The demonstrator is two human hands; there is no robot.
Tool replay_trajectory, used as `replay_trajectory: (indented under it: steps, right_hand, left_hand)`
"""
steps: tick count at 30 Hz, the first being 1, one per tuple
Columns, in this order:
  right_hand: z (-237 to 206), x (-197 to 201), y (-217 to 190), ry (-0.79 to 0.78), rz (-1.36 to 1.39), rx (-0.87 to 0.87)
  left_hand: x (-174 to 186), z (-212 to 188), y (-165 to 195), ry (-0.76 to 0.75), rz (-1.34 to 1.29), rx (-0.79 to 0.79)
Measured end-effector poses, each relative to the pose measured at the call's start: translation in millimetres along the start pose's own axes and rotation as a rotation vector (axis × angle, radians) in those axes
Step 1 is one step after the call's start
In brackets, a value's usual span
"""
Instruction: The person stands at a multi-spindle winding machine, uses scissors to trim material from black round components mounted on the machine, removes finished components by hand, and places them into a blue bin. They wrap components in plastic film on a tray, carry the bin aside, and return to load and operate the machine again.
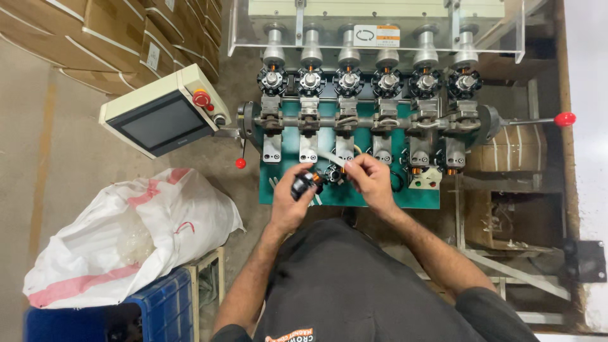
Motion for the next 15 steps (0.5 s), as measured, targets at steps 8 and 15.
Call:
replay_trajectory:
  steps: [8, 15]
  right_hand:
    - [-7, -6, -9, -0.123, -0.448, 0.049]
    - [-36, -8, -22, -0.371, -0.156, 0.031]
  left_hand:
    - [-38, -10, 31, -0.010, 0.448, -0.405]
    - [-21, -2, 23, 0.072, 0.223, -0.130]
Point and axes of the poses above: each hand's wrist, its own z-axis towards the middle knuckle, its own x-axis out of the back of the hand, y = z × x, the point moved 7 cm from there along z, towards the middle knuckle, and after that the axes turned 1 degree about -x, right-handed, at the moved point
